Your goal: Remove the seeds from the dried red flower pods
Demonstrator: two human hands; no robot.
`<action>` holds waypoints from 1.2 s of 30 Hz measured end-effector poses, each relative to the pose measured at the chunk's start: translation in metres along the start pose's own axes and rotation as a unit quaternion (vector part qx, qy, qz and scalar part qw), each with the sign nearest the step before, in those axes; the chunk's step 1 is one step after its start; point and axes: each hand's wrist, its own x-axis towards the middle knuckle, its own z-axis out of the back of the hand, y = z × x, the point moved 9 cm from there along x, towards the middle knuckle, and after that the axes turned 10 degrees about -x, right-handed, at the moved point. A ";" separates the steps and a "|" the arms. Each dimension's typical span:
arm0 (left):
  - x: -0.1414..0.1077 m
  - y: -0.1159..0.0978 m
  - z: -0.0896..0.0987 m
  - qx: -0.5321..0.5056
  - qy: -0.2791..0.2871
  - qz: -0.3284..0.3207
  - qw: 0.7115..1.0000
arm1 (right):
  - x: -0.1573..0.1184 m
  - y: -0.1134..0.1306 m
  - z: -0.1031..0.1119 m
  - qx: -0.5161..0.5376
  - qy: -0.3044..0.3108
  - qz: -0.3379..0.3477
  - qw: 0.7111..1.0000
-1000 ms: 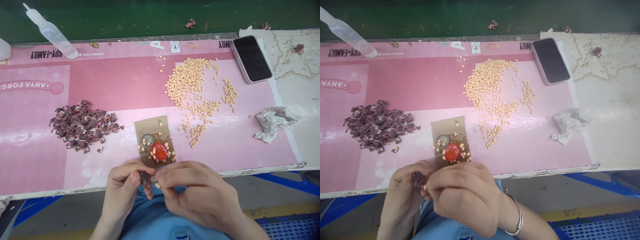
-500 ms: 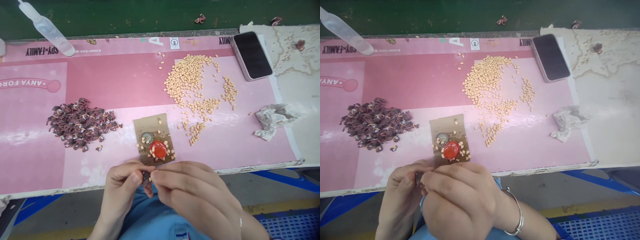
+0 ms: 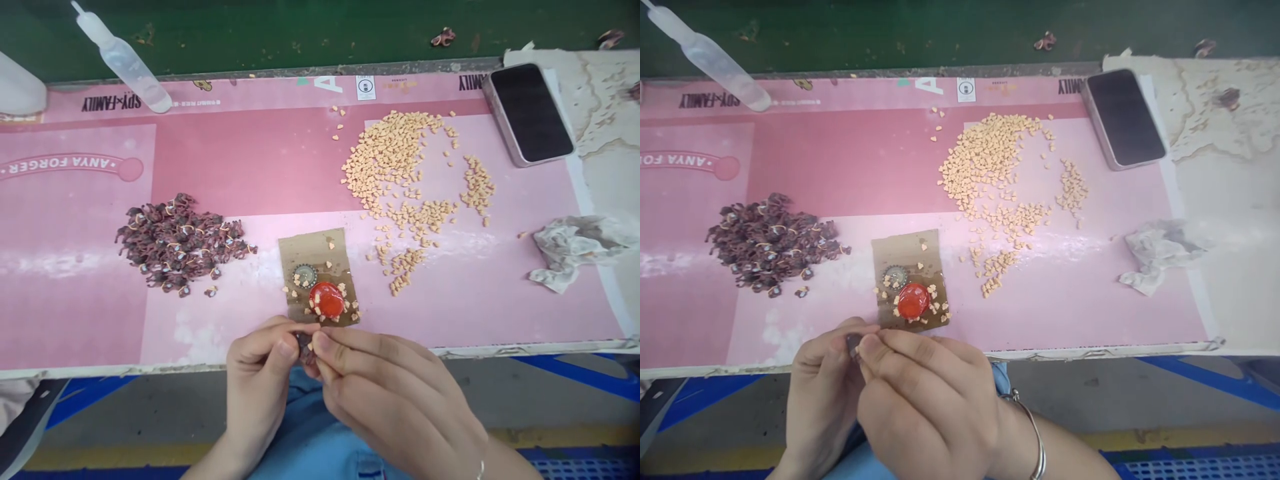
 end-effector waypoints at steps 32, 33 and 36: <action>-0.008 -0.061 0.073 0.538 -0.074 -0.332 0.772 | -0.011 -0.069 0.048 -0.055 -0.069 -0.095 0.992; -0.010 -0.061 0.075 0.536 -0.080 -0.329 0.773 | -0.012 -0.070 0.050 -0.055 -0.078 -0.101 0.990; -0.014 -0.063 0.081 0.531 -0.102 -0.325 0.776 | -0.016 -0.072 0.052 -0.045 -0.093 -0.108 0.989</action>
